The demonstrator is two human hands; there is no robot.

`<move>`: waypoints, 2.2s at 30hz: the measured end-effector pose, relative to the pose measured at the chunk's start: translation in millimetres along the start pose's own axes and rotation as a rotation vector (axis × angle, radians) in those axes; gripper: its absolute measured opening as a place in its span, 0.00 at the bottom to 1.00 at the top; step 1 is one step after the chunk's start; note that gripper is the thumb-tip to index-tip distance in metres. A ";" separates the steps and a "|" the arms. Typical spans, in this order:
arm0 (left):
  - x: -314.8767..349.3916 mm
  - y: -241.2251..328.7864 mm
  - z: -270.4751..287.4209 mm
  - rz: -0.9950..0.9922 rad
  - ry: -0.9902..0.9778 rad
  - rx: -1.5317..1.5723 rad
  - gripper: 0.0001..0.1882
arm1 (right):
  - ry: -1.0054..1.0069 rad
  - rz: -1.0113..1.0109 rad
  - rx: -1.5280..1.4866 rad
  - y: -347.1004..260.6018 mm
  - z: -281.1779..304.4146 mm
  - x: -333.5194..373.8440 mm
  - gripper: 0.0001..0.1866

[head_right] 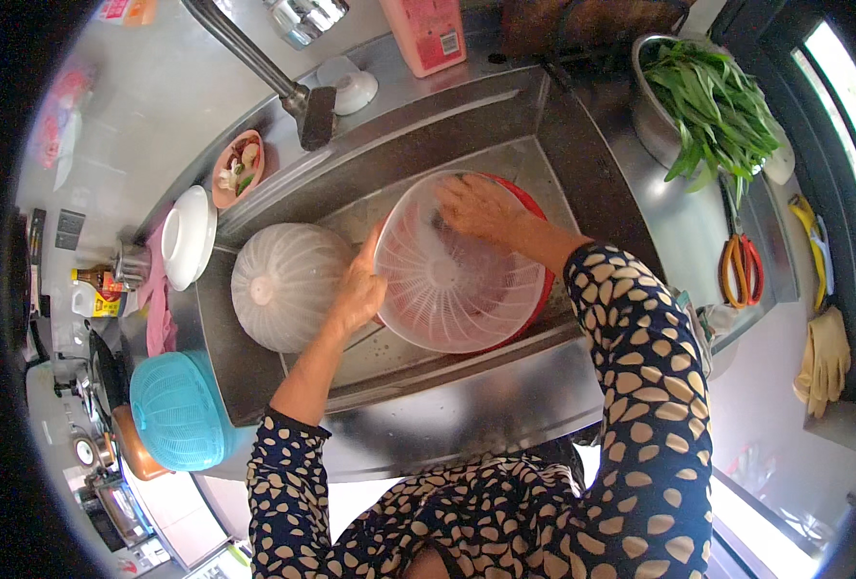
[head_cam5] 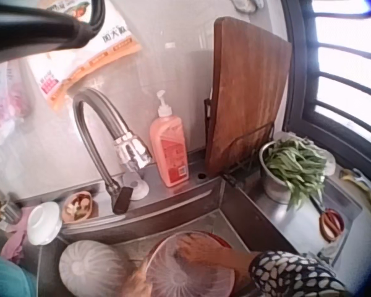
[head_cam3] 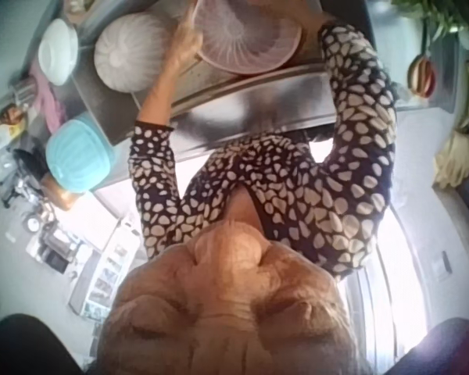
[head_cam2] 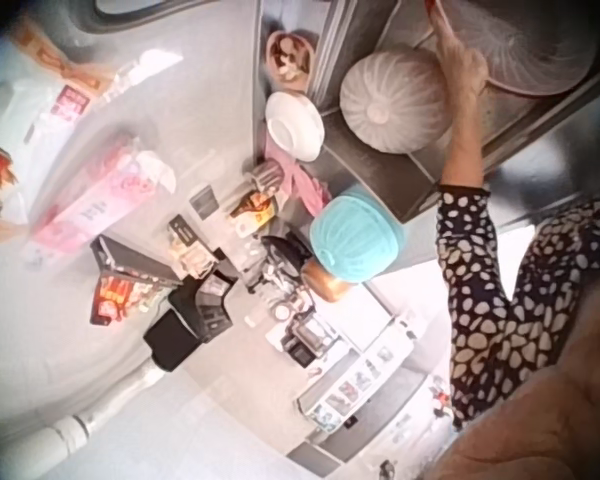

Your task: The person washes multiple plastic colanders in a kitchen sink using a soapy sponge. They scrub the inside and outside of each colander, rinse them under running water, and place them on the counter.

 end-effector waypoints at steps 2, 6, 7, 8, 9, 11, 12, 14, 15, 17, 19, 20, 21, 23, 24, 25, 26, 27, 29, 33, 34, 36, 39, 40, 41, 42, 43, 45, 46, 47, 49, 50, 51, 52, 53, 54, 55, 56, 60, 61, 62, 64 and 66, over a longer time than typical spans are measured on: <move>-11.2 -14.4 -3.3 -0.026 0.025 -0.078 0.41 | 0.042 -0.009 -0.032 10.2 -6.3 8.6 0.09; -14.1 -20.0 1.0 0.026 -0.013 0.151 0.38 | -0.312 -0.426 -0.495 -10.2 -49.6 58.8 0.10; -15.6 -17.8 -0.7 0.022 -0.022 0.193 0.37 | -0.364 -0.537 -0.527 -24.7 -67.2 78.6 0.11; -16.9 -21.5 -0.4 -0.021 0.019 0.158 0.36 | -0.411 -0.636 -0.561 -37.5 -80.7 90.5 0.12; -16.8 -25.0 0.8 -0.059 0.065 0.126 0.35 | -0.515 -0.527 -0.583 -50.4 -74.1 83.4 0.10; -10.5 -16.7 4.3 -0.068 0.081 0.125 0.34 | -0.716 -0.321 -0.618 -66.3 -38.6 60.0 0.09; -8.3 -13.2 6.1 -0.074 0.090 0.121 0.33 | -0.759 -0.337 -0.808 -70.1 -28.6 56.7 0.10; -11.7 -17.9 3.3 -0.055 0.074 0.148 0.32 | -0.788 -0.306 -1.113 -80.3 -22.7 52.1 0.12; -13.2 -17.9 1.4 -0.050 0.060 0.160 0.31 | -0.778 -0.269 -1.231 -87.3 -24.1 52.1 0.13; -15.6 -9.2 -2.0 -0.070 0.012 0.102 0.31 | -0.661 -0.083 -1.306 -104.7 -52.4 56.0 0.14; -14.6 -17.6 2.0 -0.029 0.010 0.044 0.31 | -0.634 -0.153 -1.085 -76.2 -25.5 17.4 0.13; -15.7 -20.9 -2.1 -0.001 -0.002 0.015 0.32 | -0.391 -0.217 -0.837 -59.9 -13.6 4.9 0.13; -16.6 -23.2 -7.5 0.025 -0.020 -0.016 0.32 | -0.153 -0.278 -0.583 -45.9 0.6 -1.9 0.13; -14.5 -12.7 -10.3 -0.022 -0.015 -0.035 0.33 | -0.138 -0.152 -0.400 -20.7 6.5 -14.8 0.13; -12.8 -9.1 -9.0 -0.040 -0.001 -0.048 0.34 | -0.129 -0.150 -0.347 -16.2 -5.6 -10.4 0.14; -13.1 -9.6 -11.4 -0.009 -0.017 -0.057 0.33 | -0.125 -0.153 -0.290 -15.8 -23.8 1.5 0.14; -13.9 -10.5 -12.9 0.021 -0.032 -0.065 0.33 | -0.121 -0.154 -0.231 -16.3 -37.0 12.5 0.14; -14.3 -14.2 -12.2 0.060 -0.039 -0.075 0.33 | -0.180 -0.169 -0.267 -19.6 -47.7 20.4 0.12; -13.3 -19.8 -12.0 0.021 -0.026 0.082 0.32 | -0.313 -0.208 -0.332 -35.8 -56.4 38.1 0.10; -16.1 -38.7 -14.6 -0.002 0.010 0.190 0.29 | -0.747 -0.332 -0.445 -77.0 -48.5 49.4 0.11; -17.5 -40.2 -16.5 -0.012 0.015 0.199 0.29 | -0.964 -0.248 -0.589 -85.8 -44.8 46.7 0.12; -18.7 -40.9 -18.0 -0.030 0.027 0.219 0.29 | -1.141 -0.297 -1.043 -102.3 -52.5 40.7 0.17; -12.5 -37.2 -14.4 -0.158 0.082 0.204 0.29 | -0.891 -0.320 -1.366 -108.9 -11.0 -2.4 0.21; -11.5 -35.3 -14.1 -0.170 0.068 0.221 0.30 | -0.785 -0.361 -1.408 -104.7 -9.7 -6.7 0.22; -10.0 -32.8 -13.6 -0.182 0.055 0.238 0.31 | -0.678 -0.399 -1.447 -98.0 -9.6 -11.4 0.22; -8.1 -28.7 -12.7 -0.196 0.039 0.254 0.32 | -0.567 -0.440 -1.484 -90.0 -9.4 -15.6 0.23; -5.3 -26.1 -12.3 -0.177 0.037 0.238 0.32 | -0.516 -0.520 -1.423 -75.9 -14.0 -16.8 0.23; -0.4 -19.2 -15.6 -0.146 0.022 0.210 0.34 | -0.335 -0.694 -1.228 -40.4 -30.0 -10.3 0.23; -1.2 -25.2 -20.2 -0.121 0.011 0.215 0.35 | -0.205 -0.767 -1.098 -29.3 -44.8 -5.8 0.24; -3.9 -34.7 -23.6 -0.096 0.007 0.220 0.35 | -0.246 -0.784 -0.940 -26.6 -58.8 -4.4 0.24; -5.2 -32.9 -28.7 -0.129 -0.007 0.199 0.36 | -0.325 -0.830 -0.603 -20.1 -79.3 4.8 0.23; -8.8 -38.3 -33.3 -0.110 0.003 0.226 0.37 | -0.345 -0.758 -0.675 -32.2 -88.1 5.6 0.23; -13.9 -53.2 -39.2 -0.082 0.021 0.255 0.37 | -0.364 -0.672 -0.752 -53.2 -94.7 2.5 0.23; -14.3 -56.0 -40.4 -0.057 0.034 0.285 0.38 | -0.386 -0.589 -0.825 -68.6 -89.2 -2.1 0.23; -13.0 -59.1 -40.9 -0.051 0.014 0.319 0.38 | -0.436 -0.489 -0.881 -79.1 -84.7 -4.6 0.22; -8.0 -53.9 -36.7 -0.045 -0.007 0.356 0.39 | -0.487 -0.387 -0.936 -84.6 -64.4 -12.6 0.22; -5.8 -47.1 -34.0 -0.050 -0.029 0.388 0.40 | -0.532 -0.290 -0.980 -88.5 -49.5 -17.2 0.22; -4.7 -44.2 -32.2 -0.150 0.069 0.315 0.40 | -0.647 -0.238 -1.116 -97.5 -47.4 -15.5 0.22; 16.1 -14.2 -29.0 -0.103 0.306 -0.028 0.37 | -0.922 -0.194 -1.440 -99.5 -10.9 1.1 0.24; 25.7 -5.1 -25.5 0.028 0.323 -0.125 0.36 | -0.947 -0.228 -1.475 -95.2 6.6 9.7 0.24; 31.7 7.8 -22.2 -0.118 0.377 -0.290 0.31 | -0.953 -0.341 -1.479 -86.1 18.2 19.4 0.25; 47.8 28.0 -18.0 -0.411 0.488 -0.622 0.24 | -0.955 -0.561 -1.481 -63.1 41.8 40.3 0.27; 58.6 37.5 -36.4 -0.615 0.158 -0.599 0.16 | -0.716 -0.601 -1.369 -33.8 65.1 54.2 0.29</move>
Point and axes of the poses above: each hand's wrist, its own x-axis away from the middle knuckle, its own z-axis out of the back of the hand, y = z × x, the point moved 5 cm from there along -x, towards the middle knuckle, and after that the axes turned 9 degrees about z, right-handed, at the moved point
